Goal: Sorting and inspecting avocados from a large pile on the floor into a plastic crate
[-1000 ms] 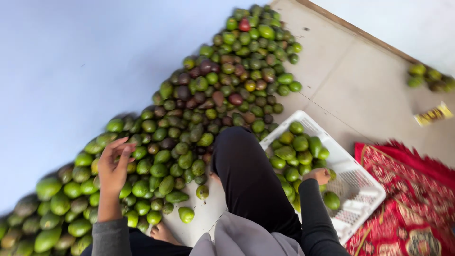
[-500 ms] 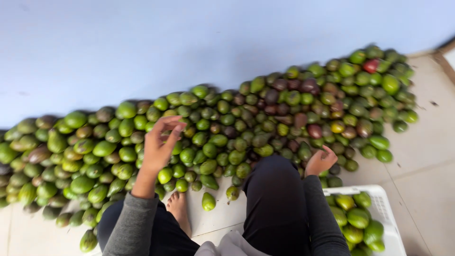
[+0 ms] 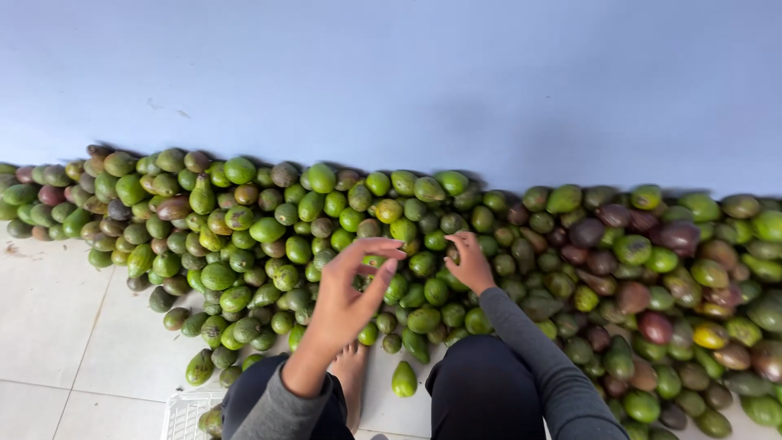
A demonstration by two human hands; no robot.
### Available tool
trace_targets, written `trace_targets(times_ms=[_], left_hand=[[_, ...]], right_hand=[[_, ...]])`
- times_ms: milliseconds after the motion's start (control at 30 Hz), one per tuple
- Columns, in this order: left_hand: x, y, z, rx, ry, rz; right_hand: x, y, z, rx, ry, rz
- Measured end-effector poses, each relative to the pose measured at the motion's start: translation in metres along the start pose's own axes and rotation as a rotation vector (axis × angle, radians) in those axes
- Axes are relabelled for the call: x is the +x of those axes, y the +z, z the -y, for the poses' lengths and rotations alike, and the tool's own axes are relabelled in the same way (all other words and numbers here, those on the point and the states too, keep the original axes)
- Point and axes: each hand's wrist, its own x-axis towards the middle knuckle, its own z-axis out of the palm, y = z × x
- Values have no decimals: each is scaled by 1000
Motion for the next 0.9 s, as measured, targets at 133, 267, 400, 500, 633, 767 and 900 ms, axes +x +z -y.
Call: trace_targets(times_ms=[133,267,400,500,633,767,900], left_hand=[[5,-2,-2,-53,-2,22],[10,-6,1,-109,-20,43],[13,-9,1,-129,-18,37],[13,-11,-2,-134,-14,43],[15,-10,0,-84,29,20],[17,-6,17,-9,26,-13],[20,1,29,117,74,24]], right_hand=[[34,52,32,-26,-171,161],[64,87,36,-213,-220,7],[57,63,63,-153,-166,77],[51,68,51,48,-100,114],[39,51,52,375,-89,122],[37,13,62,648,23,122],[15,-87,117,751,-71,148]])
